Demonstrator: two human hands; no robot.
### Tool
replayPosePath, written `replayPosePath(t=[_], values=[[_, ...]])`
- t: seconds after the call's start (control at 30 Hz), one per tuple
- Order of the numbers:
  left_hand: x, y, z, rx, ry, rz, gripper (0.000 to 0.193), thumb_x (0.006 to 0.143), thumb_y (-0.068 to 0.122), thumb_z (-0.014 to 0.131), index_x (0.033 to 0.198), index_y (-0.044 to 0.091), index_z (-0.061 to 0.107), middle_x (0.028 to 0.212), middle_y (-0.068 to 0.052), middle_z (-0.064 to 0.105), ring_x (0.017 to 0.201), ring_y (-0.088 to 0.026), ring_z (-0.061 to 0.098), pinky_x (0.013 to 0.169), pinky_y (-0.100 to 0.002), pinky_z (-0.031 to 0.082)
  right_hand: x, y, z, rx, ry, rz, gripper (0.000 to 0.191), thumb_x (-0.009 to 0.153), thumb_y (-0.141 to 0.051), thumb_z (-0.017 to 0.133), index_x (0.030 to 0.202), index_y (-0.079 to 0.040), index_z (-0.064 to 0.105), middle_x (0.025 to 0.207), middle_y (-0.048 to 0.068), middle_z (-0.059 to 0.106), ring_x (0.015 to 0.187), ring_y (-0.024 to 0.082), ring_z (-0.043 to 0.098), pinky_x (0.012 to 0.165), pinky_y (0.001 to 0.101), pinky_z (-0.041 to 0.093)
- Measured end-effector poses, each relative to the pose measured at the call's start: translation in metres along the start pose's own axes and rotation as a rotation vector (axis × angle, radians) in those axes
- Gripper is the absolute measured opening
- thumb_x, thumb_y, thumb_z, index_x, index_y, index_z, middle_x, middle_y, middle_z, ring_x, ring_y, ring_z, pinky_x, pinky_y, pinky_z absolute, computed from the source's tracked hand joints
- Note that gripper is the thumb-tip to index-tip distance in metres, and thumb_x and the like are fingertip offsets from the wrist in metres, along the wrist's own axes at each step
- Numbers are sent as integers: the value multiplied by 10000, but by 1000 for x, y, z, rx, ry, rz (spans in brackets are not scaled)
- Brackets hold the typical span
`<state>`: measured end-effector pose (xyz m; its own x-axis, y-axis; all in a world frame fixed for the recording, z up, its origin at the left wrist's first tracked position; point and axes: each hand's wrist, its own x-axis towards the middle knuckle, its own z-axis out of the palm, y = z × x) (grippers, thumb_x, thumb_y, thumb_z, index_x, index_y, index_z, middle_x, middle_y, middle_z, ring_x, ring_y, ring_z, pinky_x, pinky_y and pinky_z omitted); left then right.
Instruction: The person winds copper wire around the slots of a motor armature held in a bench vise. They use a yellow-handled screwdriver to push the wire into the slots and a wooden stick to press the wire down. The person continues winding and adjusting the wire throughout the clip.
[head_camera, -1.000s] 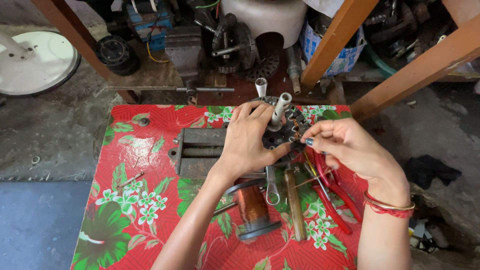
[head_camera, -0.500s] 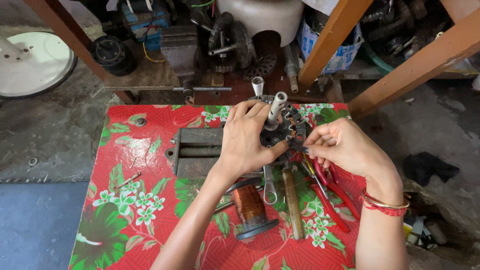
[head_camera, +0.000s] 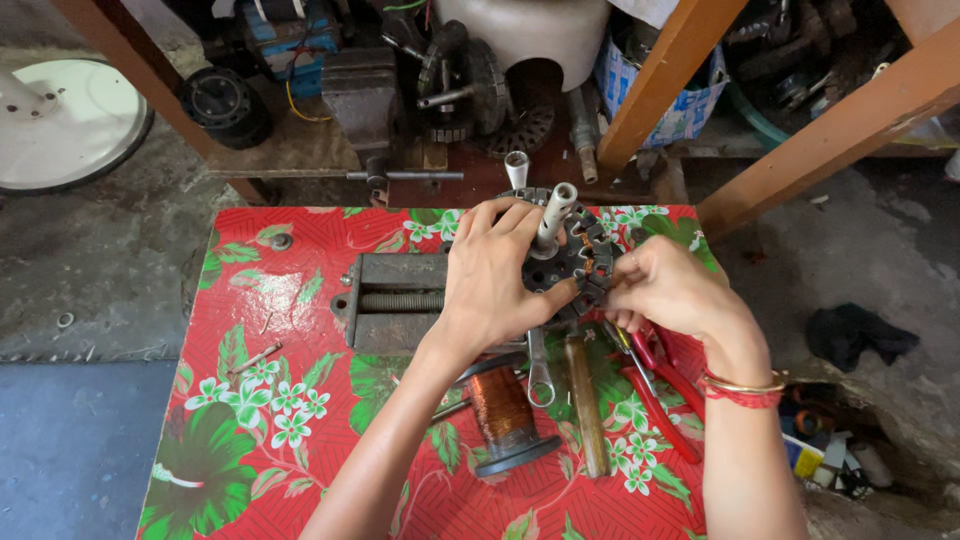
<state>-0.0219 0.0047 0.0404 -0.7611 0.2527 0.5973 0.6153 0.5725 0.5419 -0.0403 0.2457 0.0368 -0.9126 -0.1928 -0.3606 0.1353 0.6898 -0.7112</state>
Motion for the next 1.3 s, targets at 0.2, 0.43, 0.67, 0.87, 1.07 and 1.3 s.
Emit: replayPosePath(t=[0.2,0.43,0.67,0.87,1.07,1.3], values=[[-1,-1,0,-2,-7,-2,486,623,322,821,1021,80,682,1103,-84,676,1198,-343,555,1080,-480,401,16,8,13,95,-106,6,40,769,34,736,739,59,731,651,126,733,526,171,689,499,304,555],[-1,-2,-2,-14,-15,3,465,652,318,843,1010,73,676,1080,-76,676,1189,-342,555,1059,-480,408,14,3,18,84,-153,22,188,756,3,769,927,29,693,723,137,770,563,185,700,491,303,543],[-1,-1,0,-17,4,1,474,657,314,846,1031,74,681,1085,-74,678,1186,-340,555,1049,-479,411,-1,-6,15,26,-183,120,316,759,-80,813,989,21,621,828,106,807,649,179,751,491,286,508],[0,-1,3,-10,12,-13,468,640,313,848,1013,85,683,1067,-68,680,1183,-336,561,1048,-477,416,-12,-16,17,-93,-229,90,243,762,-129,807,907,66,804,785,97,816,608,159,746,477,279,525],[0,-1,4,-13,17,-12,460,645,317,847,1006,88,680,1058,-63,680,1180,-334,562,1043,-473,420,-29,-36,15,-146,-258,29,217,775,-164,809,895,15,836,657,122,775,556,148,738,479,276,522],[0,-1,4,-2,28,1,467,647,320,850,1010,82,678,1058,-74,673,1172,-340,564,1043,-476,412,-46,-54,21,-232,-153,-20,187,776,-156,801,916,-41,848,630,66,783,557,110,748,533,266,544]])
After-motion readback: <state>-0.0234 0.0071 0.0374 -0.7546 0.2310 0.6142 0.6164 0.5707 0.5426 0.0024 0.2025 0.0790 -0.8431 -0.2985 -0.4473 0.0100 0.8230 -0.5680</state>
